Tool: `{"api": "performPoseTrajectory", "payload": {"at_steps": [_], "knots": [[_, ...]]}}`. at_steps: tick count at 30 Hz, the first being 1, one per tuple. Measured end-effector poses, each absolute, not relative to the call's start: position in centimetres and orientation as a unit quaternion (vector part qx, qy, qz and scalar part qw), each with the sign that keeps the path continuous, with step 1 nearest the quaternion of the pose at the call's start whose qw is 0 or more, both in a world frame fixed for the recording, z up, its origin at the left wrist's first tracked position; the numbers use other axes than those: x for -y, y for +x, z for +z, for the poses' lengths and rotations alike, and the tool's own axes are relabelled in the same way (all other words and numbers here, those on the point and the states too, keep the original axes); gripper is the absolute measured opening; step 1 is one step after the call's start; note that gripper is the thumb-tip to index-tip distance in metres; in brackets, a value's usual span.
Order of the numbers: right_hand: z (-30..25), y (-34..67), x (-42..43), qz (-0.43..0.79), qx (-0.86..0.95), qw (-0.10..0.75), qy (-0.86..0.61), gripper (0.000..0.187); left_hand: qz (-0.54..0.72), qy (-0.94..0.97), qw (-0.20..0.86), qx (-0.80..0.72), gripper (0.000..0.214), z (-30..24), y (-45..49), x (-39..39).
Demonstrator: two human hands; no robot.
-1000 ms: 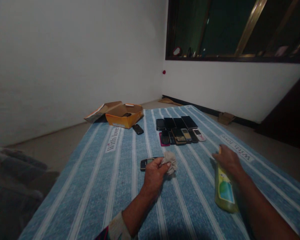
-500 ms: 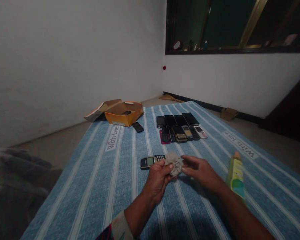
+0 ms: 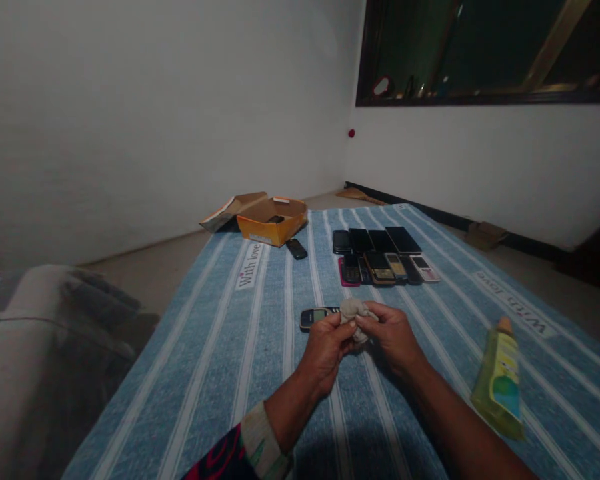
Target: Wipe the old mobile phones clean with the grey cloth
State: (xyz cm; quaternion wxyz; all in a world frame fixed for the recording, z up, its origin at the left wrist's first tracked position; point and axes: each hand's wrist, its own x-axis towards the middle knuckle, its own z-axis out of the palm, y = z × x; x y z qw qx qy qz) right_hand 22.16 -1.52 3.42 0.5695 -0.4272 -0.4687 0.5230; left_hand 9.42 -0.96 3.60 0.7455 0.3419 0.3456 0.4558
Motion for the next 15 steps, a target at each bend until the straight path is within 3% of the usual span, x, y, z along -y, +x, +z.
{"api": "performPoseTrajectory", "payload": {"at_steps": [4, 7, 11, 15], "knots": [[3.7, 22.1, 0.3, 0.482, 0.509, 0.539, -0.468, 0.023, 0.449, 0.435, 0.657, -0.421, 0.021, 4.0, 8.3, 0.8], [4.0, 22.6, -0.5, 0.333, 0.618, 0.498, -0.509, 0.019, 0.45, 0.569, 0.49, -0.483, 0.015, 4.2, 5.5, 0.2], [4.1, 22.2, -0.7, 0.047, 0.763, 0.337, -0.549, 0.022, 0.4, 0.717, 0.247, -0.514, 0.027, 3.7, 1.4, -1.0], [3.5, 20.6, -0.3, -0.076, 0.813, 0.19, -0.545, 0.02, 0.316, 0.773, 0.181, -0.52, 0.051, 2.4, -0.1, -2.2]]}}
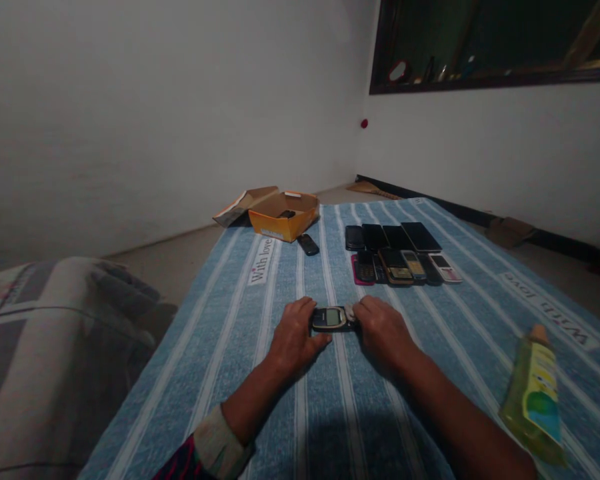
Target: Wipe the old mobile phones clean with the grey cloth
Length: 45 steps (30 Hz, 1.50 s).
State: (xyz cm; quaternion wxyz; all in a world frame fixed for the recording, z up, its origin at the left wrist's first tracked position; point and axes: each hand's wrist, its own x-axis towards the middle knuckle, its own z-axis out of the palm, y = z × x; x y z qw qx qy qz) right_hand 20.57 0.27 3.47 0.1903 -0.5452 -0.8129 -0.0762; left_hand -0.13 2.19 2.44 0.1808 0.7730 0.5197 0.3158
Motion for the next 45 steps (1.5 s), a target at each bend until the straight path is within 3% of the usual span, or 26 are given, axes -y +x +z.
{"api": "performPoseTrajectory", "payload": {"at_steps": [4, 10, 35, 45], "knots": [[2.8, 19.8, 0.0, -0.071, 0.836, 0.161, -0.52, 0.021, 0.278, 0.791, 0.192, -0.51, 0.057, 1.4, -0.1, -2.9], [2.6, 19.8, -0.8, -0.035, 0.851, 0.165, -0.498, 0.022, 0.281, 0.8, 0.211, -0.487, 0.048, 0.9, -0.4, -3.7], [2.4, 15.0, -1.0, -0.09, 0.851, 0.163, -0.492, 0.011, 0.333, 0.774, 0.234, -0.485, 0.034, 0.4, 0.0, -3.6], [1.4, 16.0, 0.1, -0.099, 0.874, 0.201, -0.431, 0.014, 0.333, 0.771, 0.239, -0.486, 0.025, 0.5, 0.0, -3.3]]}}
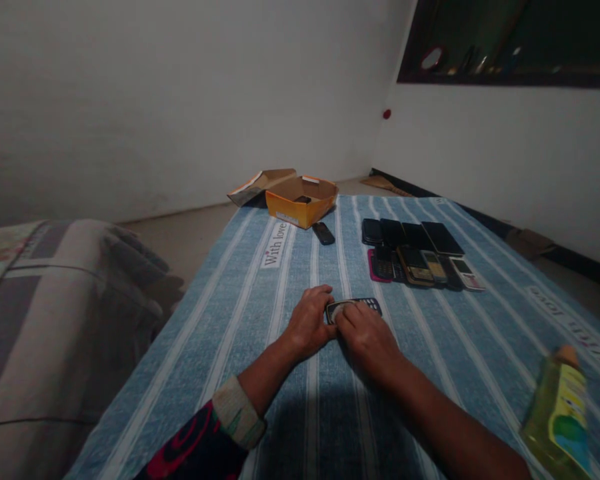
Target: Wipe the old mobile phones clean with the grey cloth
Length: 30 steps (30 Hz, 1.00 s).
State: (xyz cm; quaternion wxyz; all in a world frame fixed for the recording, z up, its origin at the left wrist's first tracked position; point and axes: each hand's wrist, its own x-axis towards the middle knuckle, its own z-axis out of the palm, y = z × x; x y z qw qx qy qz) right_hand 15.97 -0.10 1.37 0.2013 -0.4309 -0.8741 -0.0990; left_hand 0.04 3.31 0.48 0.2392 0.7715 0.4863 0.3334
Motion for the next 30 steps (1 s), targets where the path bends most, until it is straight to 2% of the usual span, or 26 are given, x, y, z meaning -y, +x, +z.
{"api": "performPoseTrajectory", "payload": {"at_steps": [4, 11, 17, 25, 30], "knots": [[1.9, 16.0, -1.2, -0.096, 0.843, 0.193, -0.493, 0.012, 0.319, 0.772, 0.247, -0.492, 0.032, 0.7, 0.0, -3.3], [2.4, 15.7, -0.8, -0.09, 0.863, 0.176, -0.464, 0.012, 0.308, 0.783, 0.234, -0.487, 0.031, 0.5, 0.0, -3.5], [2.1, 18.7, 0.0, -0.118, 0.822, 0.163, -0.533, 0.016, 0.301, 0.778, 0.245, -0.493, 0.036, 0.5, 0.0, -3.3], [1.4, 17.6, 0.9, -0.125, 0.837, 0.198, -0.494, 0.01, 0.298, 0.789, 0.221, -0.489, 0.04, 0.5, -0.1, -3.4], [1.6, 16.0, 0.1, -0.108, 0.844, 0.204, -0.484, 0.008, 0.314, 0.8, 0.194, -0.473, 0.032, 0.2, -0.1, -3.7]]}}
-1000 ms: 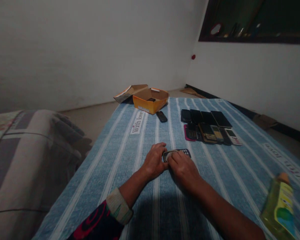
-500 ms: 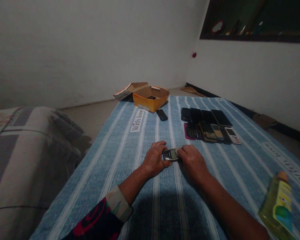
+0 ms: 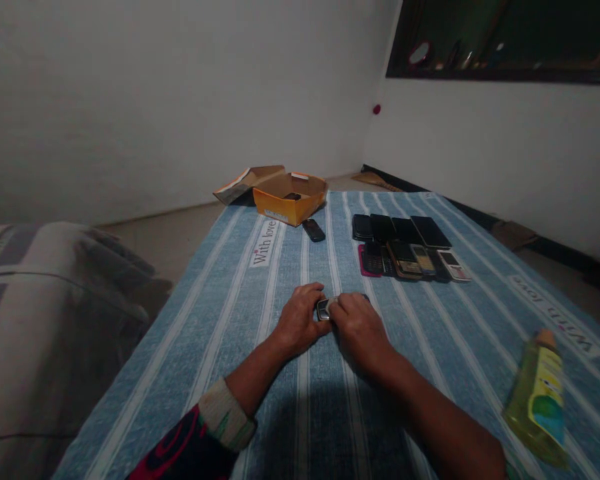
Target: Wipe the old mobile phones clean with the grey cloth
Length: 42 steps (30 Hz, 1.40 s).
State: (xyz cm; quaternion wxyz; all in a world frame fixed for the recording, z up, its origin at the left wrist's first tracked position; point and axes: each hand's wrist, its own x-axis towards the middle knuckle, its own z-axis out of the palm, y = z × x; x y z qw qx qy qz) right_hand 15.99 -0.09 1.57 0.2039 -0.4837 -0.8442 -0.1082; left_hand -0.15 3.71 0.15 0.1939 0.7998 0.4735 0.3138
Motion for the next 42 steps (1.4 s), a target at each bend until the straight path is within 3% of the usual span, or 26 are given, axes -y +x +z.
{"api": "performPoseTrajectory", "payload": {"at_steps": [16, 25, 42], "knots": [[0.9, 15.0, 0.8, -0.132, 0.862, 0.207, -0.443, 0.011, 0.313, 0.811, 0.17, -0.465, 0.03, -0.1, -0.3, -3.8], [1.9, 18.7, 0.1, -0.135, 0.796, 0.164, -0.566, 0.013, 0.287, 0.803, 0.191, -0.486, 0.041, 0.6, -0.1, -3.8], [2.2, 18.9, 0.2, -0.103, 0.824, 0.148, -0.536, 0.013, 0.291, 0.808, 0.185, -0.477, 0.043, 0.8, 0.0, -3.7]]}}
